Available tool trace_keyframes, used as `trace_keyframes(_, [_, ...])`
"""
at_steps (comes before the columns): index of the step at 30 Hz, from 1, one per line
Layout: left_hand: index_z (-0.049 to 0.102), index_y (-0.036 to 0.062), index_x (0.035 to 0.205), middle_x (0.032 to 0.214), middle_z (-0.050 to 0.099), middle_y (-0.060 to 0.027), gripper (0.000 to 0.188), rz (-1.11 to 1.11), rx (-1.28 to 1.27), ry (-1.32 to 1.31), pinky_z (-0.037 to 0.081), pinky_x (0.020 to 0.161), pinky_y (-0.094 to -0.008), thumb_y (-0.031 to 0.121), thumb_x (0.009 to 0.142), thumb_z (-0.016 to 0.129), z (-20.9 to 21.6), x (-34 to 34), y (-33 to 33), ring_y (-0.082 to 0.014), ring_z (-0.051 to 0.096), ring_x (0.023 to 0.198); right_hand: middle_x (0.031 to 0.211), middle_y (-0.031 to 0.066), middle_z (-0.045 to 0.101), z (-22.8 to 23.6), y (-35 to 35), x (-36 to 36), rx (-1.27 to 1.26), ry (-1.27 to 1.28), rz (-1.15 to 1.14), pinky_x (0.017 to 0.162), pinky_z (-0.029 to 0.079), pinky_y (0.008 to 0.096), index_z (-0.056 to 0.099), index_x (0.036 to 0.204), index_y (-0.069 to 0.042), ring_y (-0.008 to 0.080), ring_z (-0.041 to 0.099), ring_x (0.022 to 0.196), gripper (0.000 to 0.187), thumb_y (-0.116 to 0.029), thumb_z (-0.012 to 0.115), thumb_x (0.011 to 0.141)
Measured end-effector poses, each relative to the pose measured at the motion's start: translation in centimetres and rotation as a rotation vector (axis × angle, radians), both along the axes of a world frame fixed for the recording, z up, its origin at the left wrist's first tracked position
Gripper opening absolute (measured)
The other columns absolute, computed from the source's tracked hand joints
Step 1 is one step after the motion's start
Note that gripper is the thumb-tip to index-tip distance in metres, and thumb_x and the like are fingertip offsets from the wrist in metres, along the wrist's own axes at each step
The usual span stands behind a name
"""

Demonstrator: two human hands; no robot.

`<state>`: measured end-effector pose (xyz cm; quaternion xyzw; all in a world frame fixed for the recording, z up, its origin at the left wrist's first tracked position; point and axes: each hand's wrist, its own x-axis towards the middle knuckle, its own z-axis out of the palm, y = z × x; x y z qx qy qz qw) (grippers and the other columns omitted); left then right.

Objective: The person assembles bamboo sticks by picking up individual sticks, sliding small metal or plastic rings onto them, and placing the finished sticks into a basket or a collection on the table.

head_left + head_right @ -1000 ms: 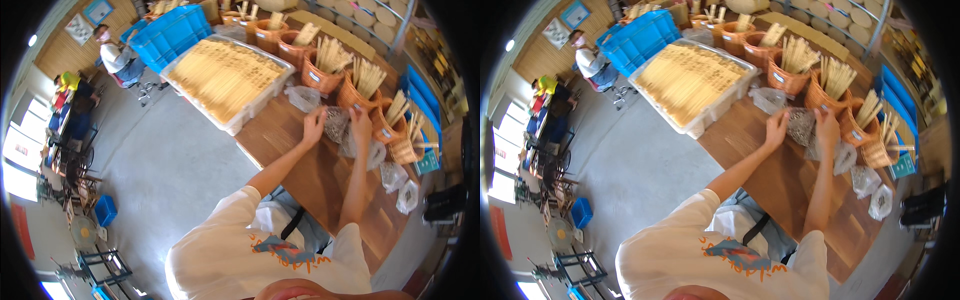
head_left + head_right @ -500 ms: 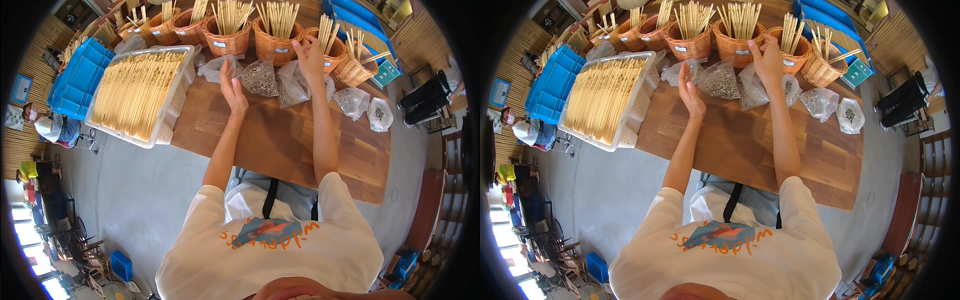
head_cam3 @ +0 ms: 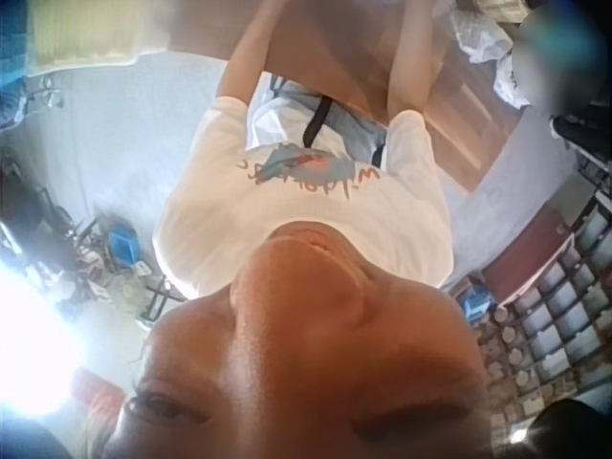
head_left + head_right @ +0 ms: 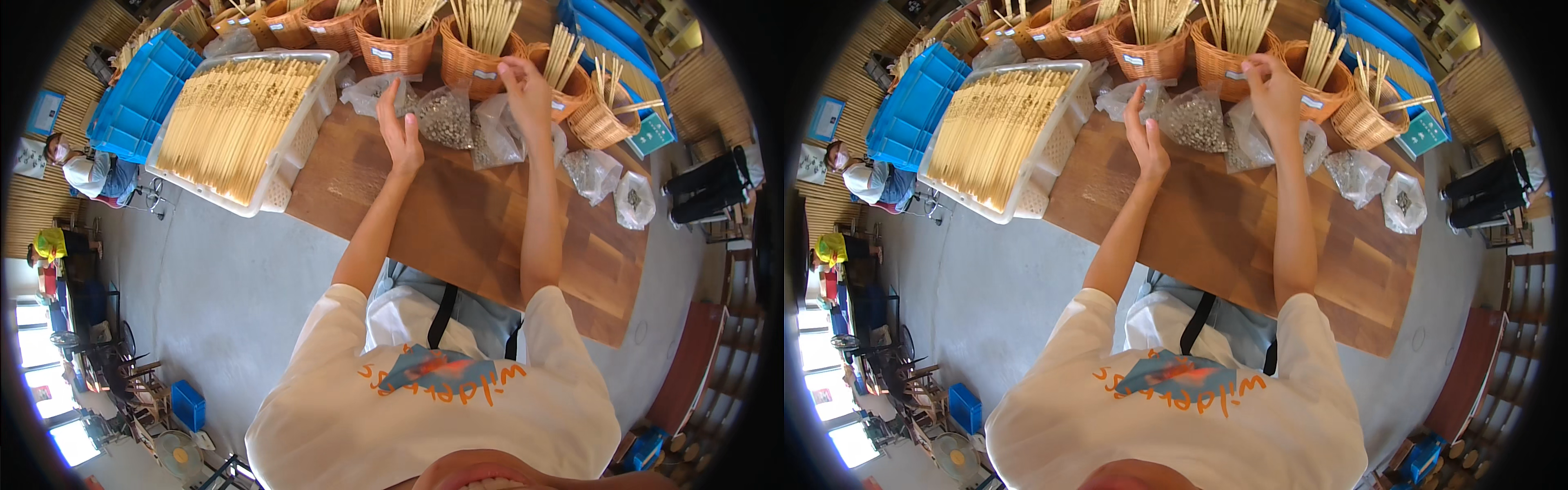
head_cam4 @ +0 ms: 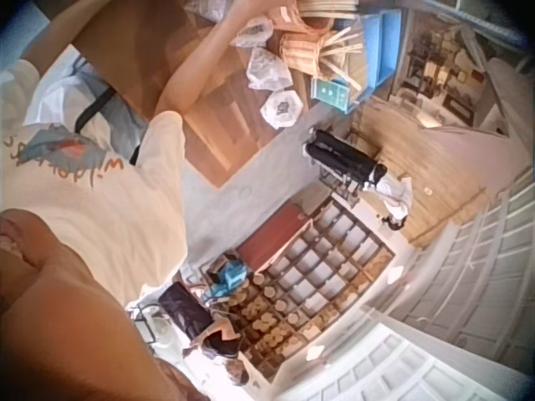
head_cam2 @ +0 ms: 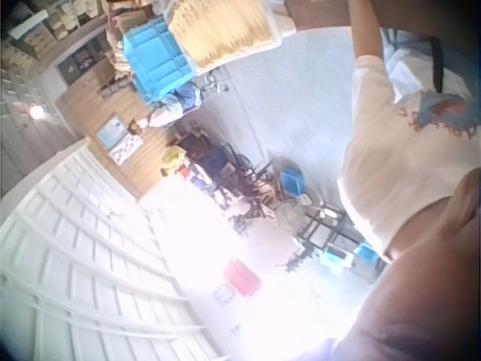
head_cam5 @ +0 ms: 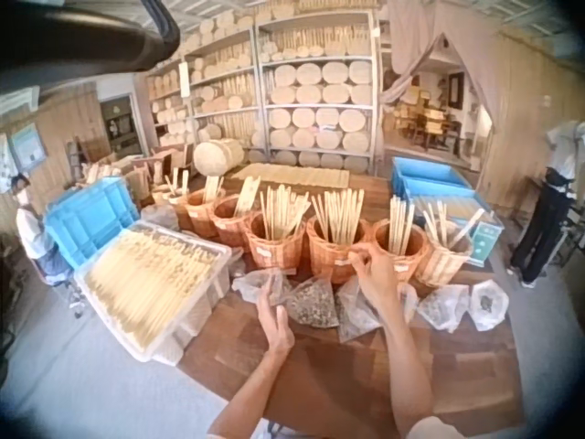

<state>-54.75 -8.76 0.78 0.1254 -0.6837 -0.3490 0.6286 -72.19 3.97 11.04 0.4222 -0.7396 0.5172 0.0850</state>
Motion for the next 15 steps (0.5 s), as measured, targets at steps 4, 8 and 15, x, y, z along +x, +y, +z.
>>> trace_keyframes(4, [0.052, -0.0059, 0.133, 0.135, 0.057, -0.0198, 0.048, -0.009, 0.034, 0.012, 0.036, 0.107, -0.0433, 0.031, 0.102, 0.045, -0.7, 0.1, 1.5, -0.0333, 0.051, 0.125, 0.084, 0.0124, 0.072, -1.1, -0.9, 2.3, 0.177, 0.082, 0.24, 0.066, 0.051, 0.0371, 0.073, 0.1, -0.007, 0.0275, 0.064, 0.067, 0.024, -0.029, 0.066, 0.097])
trace_keyframes(8, [0.062, -0.0007, 0.109, 0.123, 0.059, -0.0205, 0.026, -0.031, -0.057, -0.063, 0.038, 0.106, -0.0447, 0.021, 0.1, 0.051, 1.0, 0.3, 1.0, -0.0366, 0.053, 0.119, 0.079, 0.0162, 0.069, -0.1, -1.4, 3.4, 0.414, 0.117, 0.275, 0.068, 0.05, 0.0418, 0.071, 0.098, -0.004, 0.0343, 0.066, 0.074, 0.021, -0.024, 0.065, 0.096])
trace_keyframes(15, [0.072, 0.001, 0.111, 0.126, 0.064, -0.0163, 0.029, -0.102, -0.048, -0.238, 0.037, 0.11, -0.0468, 0.015, 0.1, 0.048, 0.5, -0.1, 0.6, -0.0362, 0.051, 0.128, 0.082, 0.0176, 0.068, -1.7, -1.6, 1.7, 0.439, 0.16, 0.4, 0.069, 0.049, 0.0431, 0.071, 0.092, -0.001, 0.0348, 0.065, 0.075, 0.019, -0.019, 0.068, 0.092])
